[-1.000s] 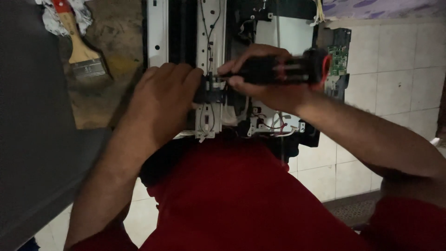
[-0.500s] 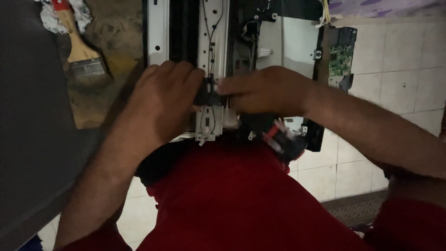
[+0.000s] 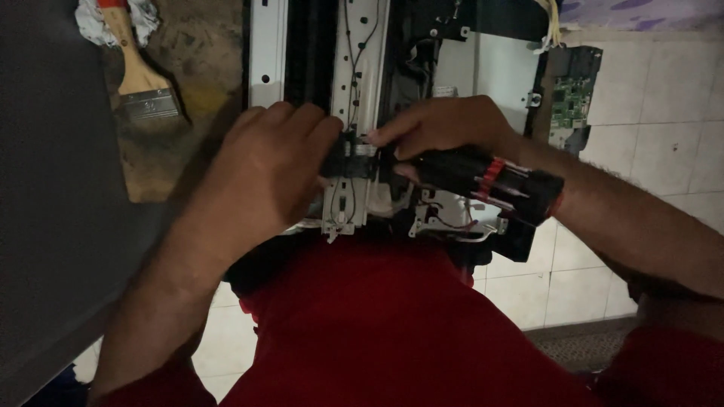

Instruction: Disassembling a printer by removing screws and disconnecting internal cables

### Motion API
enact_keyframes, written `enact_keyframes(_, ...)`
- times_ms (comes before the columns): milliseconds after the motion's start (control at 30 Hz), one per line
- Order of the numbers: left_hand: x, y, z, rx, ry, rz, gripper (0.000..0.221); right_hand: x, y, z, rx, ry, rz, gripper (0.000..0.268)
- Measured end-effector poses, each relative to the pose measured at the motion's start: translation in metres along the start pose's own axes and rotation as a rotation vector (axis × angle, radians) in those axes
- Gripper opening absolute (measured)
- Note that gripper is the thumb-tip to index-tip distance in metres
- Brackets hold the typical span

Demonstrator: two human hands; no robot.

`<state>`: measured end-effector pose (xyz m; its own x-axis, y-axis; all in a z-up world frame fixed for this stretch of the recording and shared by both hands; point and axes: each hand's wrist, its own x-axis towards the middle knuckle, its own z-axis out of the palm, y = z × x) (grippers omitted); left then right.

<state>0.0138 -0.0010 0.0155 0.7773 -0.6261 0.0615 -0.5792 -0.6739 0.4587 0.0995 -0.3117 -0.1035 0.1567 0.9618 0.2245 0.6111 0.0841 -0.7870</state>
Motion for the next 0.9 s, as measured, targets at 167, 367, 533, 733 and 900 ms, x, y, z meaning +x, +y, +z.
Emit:
enact_keyframes(167, 0.000, 0.003, -0.003, 0.043, -0.031, -0.010, 0.051, 0.047, -0.089, -0.024, -0.058, 0.289, 0.175, 0.015)
enact_keyframes(367, 0.002, 0.003, -0.006, 0.047, -0.003, 0.019, 0.036, 0.027, -0.072, -0.017, -0.276, 0.125, -0.004, 0.020)
enact_keyframes(533, 0.002, 0.007, -0.005, 0.064, 0.022, 0.016, 0.031, 0.034, -0.073, -0.023, -0.398, 0.133, -0.240, 0.014)
enact_keyframes(733, 0.002, 0.008, -0.003, 0.078, -0.003, 0.000, 0.047, 0.048, -0.068, -0.025, -0.486, 0.045, -0.179, 0.027)
enact_keyframes(900, 0.006, 0.010, -0.005, 0.190, -0.057, -0.026, 0.054, 0.050, 0.002, -0.006, 0.793, -0.350, 0.826, 0.032)
